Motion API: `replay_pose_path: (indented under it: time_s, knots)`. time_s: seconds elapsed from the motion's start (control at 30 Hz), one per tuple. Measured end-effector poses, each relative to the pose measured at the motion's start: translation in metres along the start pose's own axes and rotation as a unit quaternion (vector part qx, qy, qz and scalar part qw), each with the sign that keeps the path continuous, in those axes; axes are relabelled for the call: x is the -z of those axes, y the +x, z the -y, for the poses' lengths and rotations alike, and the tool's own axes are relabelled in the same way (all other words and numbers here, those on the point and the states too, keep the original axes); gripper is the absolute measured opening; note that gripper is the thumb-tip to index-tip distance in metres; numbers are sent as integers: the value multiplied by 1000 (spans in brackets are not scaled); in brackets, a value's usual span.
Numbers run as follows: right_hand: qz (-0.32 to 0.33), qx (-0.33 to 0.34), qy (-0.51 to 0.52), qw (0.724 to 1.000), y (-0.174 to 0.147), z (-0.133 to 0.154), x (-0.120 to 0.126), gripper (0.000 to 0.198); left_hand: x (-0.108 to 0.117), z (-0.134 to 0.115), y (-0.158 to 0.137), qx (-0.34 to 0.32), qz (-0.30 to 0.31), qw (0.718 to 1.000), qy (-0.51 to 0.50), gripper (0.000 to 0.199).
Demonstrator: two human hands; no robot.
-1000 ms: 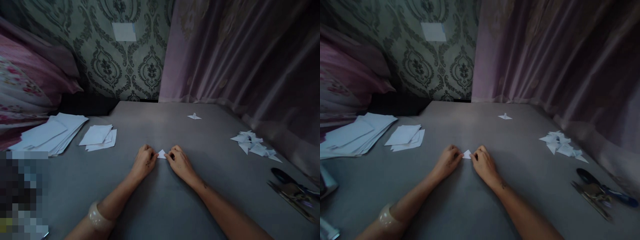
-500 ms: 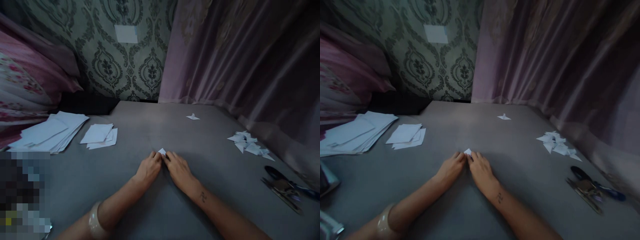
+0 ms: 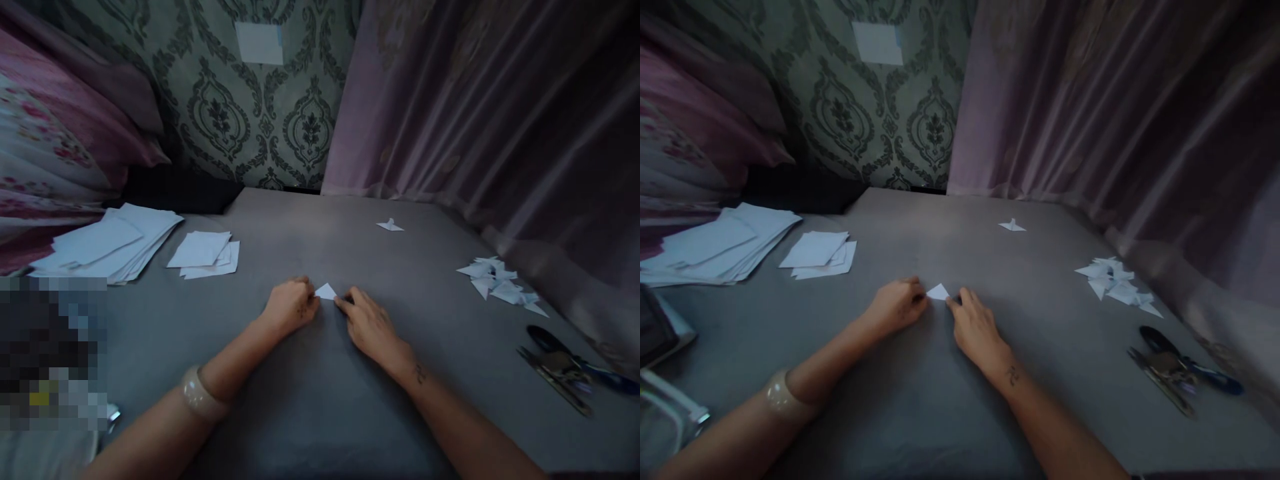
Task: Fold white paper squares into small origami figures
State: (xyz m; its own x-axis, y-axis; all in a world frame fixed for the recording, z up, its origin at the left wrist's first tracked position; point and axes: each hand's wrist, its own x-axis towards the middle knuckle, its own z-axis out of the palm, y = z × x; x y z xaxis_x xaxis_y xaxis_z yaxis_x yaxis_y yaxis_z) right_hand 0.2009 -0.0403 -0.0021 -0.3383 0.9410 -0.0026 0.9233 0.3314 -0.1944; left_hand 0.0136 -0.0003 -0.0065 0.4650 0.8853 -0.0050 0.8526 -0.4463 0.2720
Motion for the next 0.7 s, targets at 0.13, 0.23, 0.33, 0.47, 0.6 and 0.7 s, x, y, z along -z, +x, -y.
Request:
replay_pose_path:
  time_s: [0.13, 0.23, 0.33, 0.47, 0.6, 0.7]
  knots:
    - [-16, -43, 133, 990, 23, -17, -3, 30, -11, 8, 11, 4, -54, 994, -91, 18]
    - [-89, -116, 273, 951, 39, -24, -13, 24, -22, 10, 11, -27, -85, 983, -162, 9]
    - [-147, -171, 423, 878, 44, -21, -21, 24, -24, 12, 8, -68, -129, 961, -234, 10]
    - [-81, -161, 572, 800, 36, -10, -17, 35, -19, 15, 5, -106, -197, 936, -271, 12]
    - [-46, -163, 654, 737, 29, -3, -10, 32, -15, 10, 3, -138, -219, 929, -263, 17]
    - [-53, -181, 677, 712, 27, -2, -11, 24, -10, 0, -1, -144, -212, 919, -300, 21]
